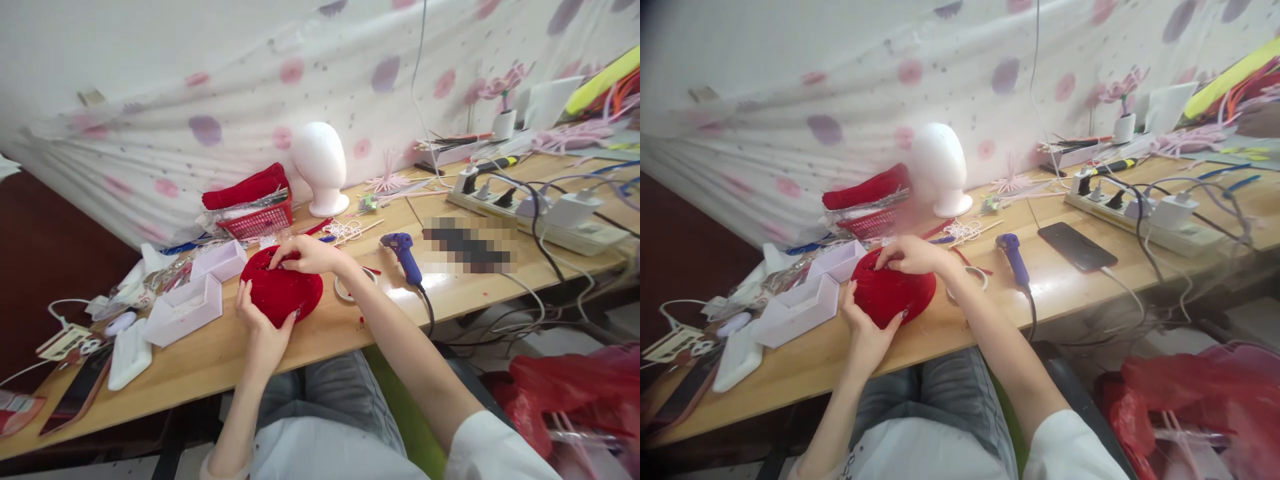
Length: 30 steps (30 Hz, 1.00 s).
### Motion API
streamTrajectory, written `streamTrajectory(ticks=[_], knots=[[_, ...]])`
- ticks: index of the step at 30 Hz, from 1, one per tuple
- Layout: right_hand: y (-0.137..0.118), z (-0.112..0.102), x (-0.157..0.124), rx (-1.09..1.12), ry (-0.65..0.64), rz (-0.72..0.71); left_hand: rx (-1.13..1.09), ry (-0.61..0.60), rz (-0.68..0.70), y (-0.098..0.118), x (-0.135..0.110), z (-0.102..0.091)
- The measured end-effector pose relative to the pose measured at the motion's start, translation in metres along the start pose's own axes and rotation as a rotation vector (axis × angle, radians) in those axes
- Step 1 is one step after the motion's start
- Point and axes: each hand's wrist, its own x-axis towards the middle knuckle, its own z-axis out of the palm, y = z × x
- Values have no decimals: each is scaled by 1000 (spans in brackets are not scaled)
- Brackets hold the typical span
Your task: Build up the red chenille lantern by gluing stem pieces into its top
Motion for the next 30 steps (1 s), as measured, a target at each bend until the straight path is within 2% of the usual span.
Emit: streamTrajectory(ticks=[3,6,9,11,13,16,21,24,27,30], knots=[[0,2,1,-31,32,13,-96,-26,-54,-16,1,-18],[-2,4,3,-74,46,20,-163,-11,-142,-30,8,-45],[-2,5,5,-98,46,31,-211,-53,-202,-38,18,-75],[-1,6,7,-97,46,49,-235,-16,-243,-40,22,-88],[1,8,8,-88,47,78,-247,25,-281,-39,23,-92],[-2,8,10,-75,75,144,-257,23,-338,-36,19,-86],[-25,9,11,-116,166,251,-260,36,-381,-39,20,-80],[-42,21,4,-187,240,321,-251,10,-320,-42,28,-91],[-56,42,-3,-275,277,411,-225,-100,-173,-36,34,-101],[-71,59,-7,-319,290,423,-177,-145,-68,-25,35,-98]])
